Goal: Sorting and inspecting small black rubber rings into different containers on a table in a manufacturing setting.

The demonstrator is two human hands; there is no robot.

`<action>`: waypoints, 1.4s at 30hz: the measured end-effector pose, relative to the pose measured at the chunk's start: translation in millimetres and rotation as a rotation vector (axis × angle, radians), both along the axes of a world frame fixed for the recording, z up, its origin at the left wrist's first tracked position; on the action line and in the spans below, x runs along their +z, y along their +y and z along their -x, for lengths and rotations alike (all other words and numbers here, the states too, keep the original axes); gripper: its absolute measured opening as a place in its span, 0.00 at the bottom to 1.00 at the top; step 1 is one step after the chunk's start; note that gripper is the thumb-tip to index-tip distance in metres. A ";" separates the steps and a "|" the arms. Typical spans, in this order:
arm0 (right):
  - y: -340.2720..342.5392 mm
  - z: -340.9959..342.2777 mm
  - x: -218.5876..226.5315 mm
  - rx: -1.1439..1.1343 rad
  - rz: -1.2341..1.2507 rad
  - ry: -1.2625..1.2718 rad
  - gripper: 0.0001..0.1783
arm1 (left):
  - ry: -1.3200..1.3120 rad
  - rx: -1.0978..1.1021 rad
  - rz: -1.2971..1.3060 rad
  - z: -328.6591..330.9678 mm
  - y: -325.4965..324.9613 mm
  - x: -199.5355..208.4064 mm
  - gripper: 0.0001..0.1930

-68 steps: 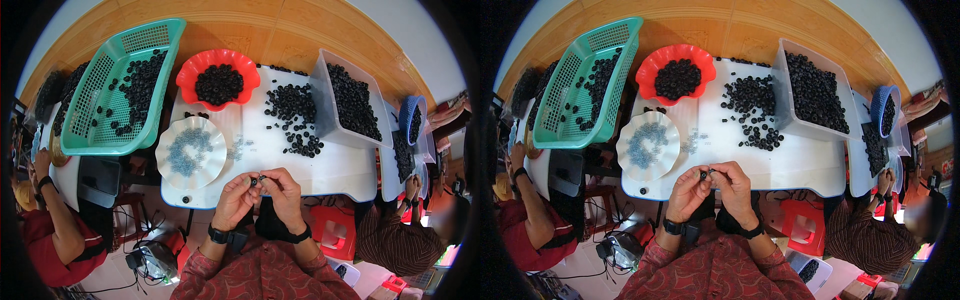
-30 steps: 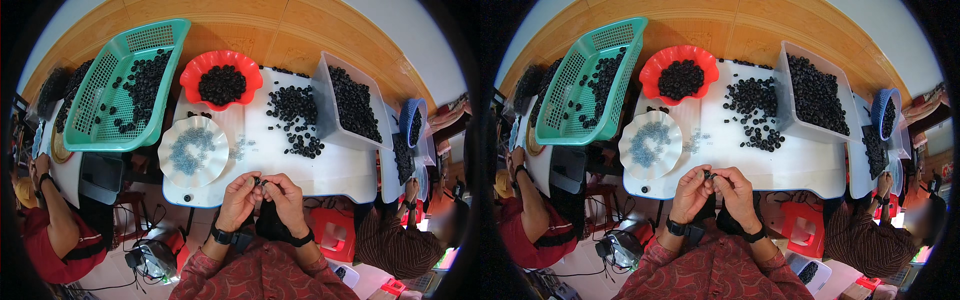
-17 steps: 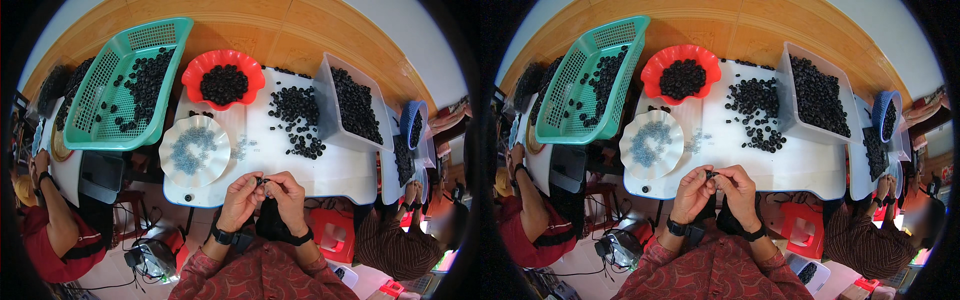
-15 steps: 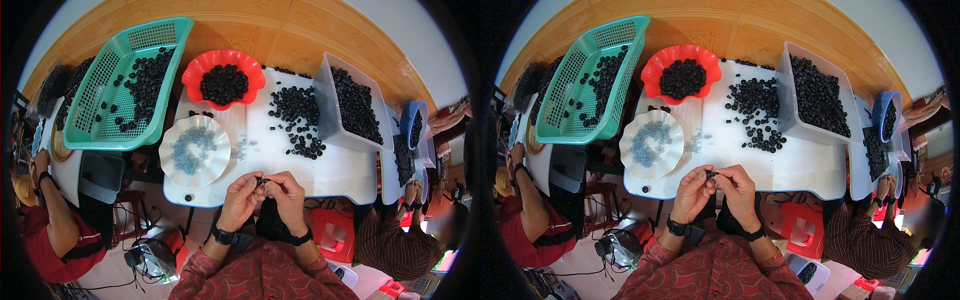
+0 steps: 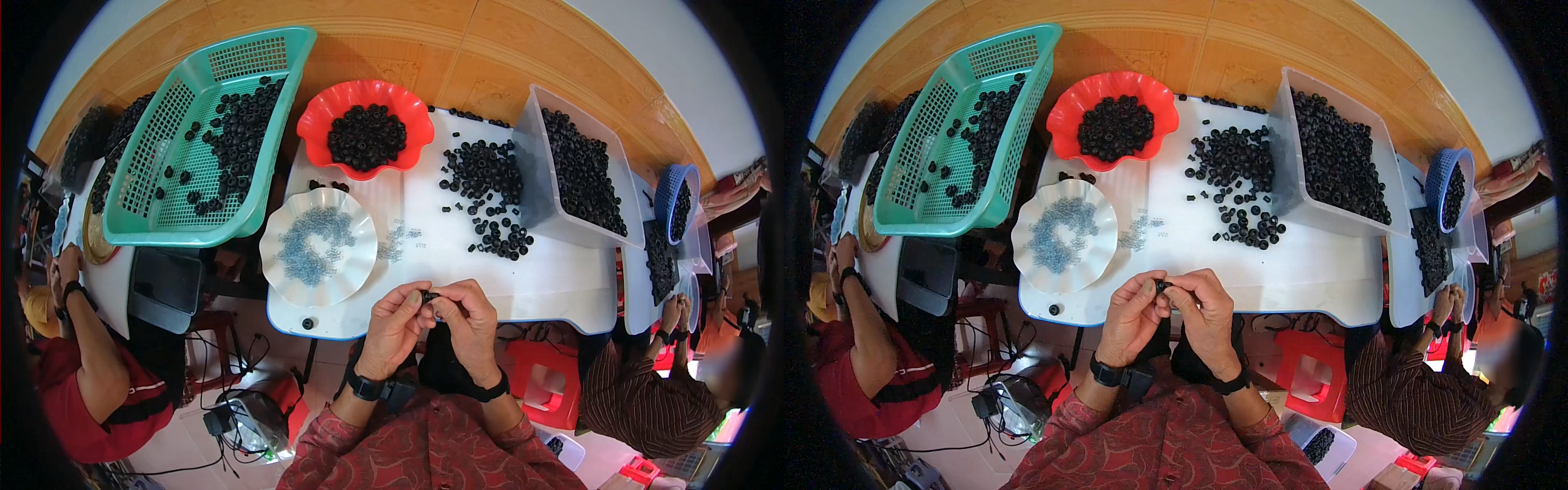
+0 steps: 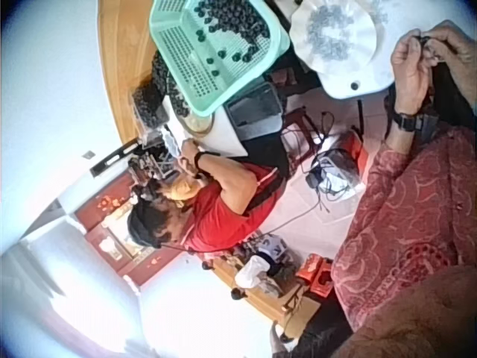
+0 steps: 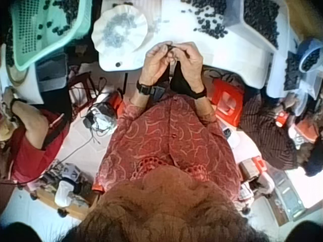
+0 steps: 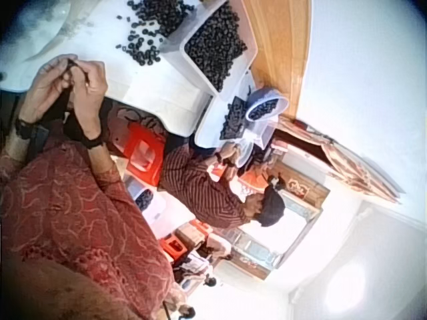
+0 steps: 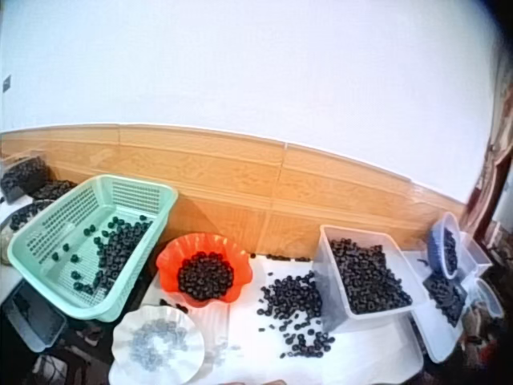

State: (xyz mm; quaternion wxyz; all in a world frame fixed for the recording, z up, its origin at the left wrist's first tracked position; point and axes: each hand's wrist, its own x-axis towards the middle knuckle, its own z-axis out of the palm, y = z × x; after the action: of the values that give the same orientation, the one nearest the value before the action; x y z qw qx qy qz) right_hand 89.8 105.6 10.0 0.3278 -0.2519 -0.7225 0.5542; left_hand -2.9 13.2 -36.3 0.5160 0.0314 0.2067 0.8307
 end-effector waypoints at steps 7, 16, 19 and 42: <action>1.4 -0.4 2.1 -0.007 -0.067 -0.032 0.07 | 0.032 0.007 0.006 -0.4 0.5 -0.7 0.13; -0.5 -1.3 7.2 -0.031 -0.169 -0.091 0.07 | 0.061 0.020 0.025 -3.1 0.5 -2.3 0.13; -1.2 -0.4 9.1 -0.040 -0.195 -0.108 0.07 | 0.059 0.047 0.036 -3.0 1.4 0.0 0.13; 3.0 -2.0 15.4 -0.024 -0.484 -0.119 0.09 | 0.081 0.020 0.059 -4.2 1.5 -0.6 0.11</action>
State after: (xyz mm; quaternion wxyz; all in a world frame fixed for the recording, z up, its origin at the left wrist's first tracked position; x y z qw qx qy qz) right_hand 91.8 108.5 25.4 0.3417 -0.2068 -0.8493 0.3454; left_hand 1.3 14.7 -36.9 0.4995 0.0476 0.2520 0.8275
